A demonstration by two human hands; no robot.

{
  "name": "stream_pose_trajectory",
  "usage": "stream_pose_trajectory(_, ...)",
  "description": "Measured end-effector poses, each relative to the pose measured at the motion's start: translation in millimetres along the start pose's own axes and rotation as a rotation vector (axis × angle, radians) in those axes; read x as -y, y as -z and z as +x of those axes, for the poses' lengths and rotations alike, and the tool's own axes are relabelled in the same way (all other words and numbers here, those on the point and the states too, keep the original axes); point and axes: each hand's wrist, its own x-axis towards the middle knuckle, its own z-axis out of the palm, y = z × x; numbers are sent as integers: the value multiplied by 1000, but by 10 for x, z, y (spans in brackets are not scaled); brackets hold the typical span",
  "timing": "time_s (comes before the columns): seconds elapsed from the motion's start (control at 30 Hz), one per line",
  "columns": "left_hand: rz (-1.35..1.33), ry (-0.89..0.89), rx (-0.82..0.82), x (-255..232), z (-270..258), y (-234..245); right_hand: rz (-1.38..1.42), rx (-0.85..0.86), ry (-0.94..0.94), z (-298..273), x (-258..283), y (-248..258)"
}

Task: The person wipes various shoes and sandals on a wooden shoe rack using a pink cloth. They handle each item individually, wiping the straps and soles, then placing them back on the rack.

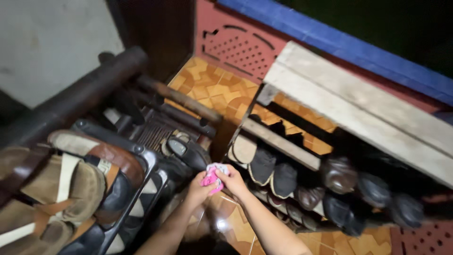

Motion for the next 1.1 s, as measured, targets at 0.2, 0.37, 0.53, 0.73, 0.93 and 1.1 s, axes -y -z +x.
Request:
stream_pose_trajectory(0.2,129,69,26,-667,-340,-575,416,28,18,-849,834,-2)
stream_pose_trajectory(0.37,96,-193,36,-1131,-363,-1068,707,177,29,-1527,1575,-289)
stream_pose_trajectory(0.53,342,-462,82,-1536,-657,-1290,423,72,254,-1775,1674,-371)
stream_pose_trajectory(0.73,611,-488,-102,-2184,-1244,-1373,156,-170,480,-1798,1567,-343)
stream_pose_trajectory(0.93,543,-447,22,-2219,-1154,-1316,111,-24,466,-1929,1643,-277)
stream_pose_trajectory(1.1,252,-241,62,-2149,-897,-1284,262,77,386,-2087,1896,-148)
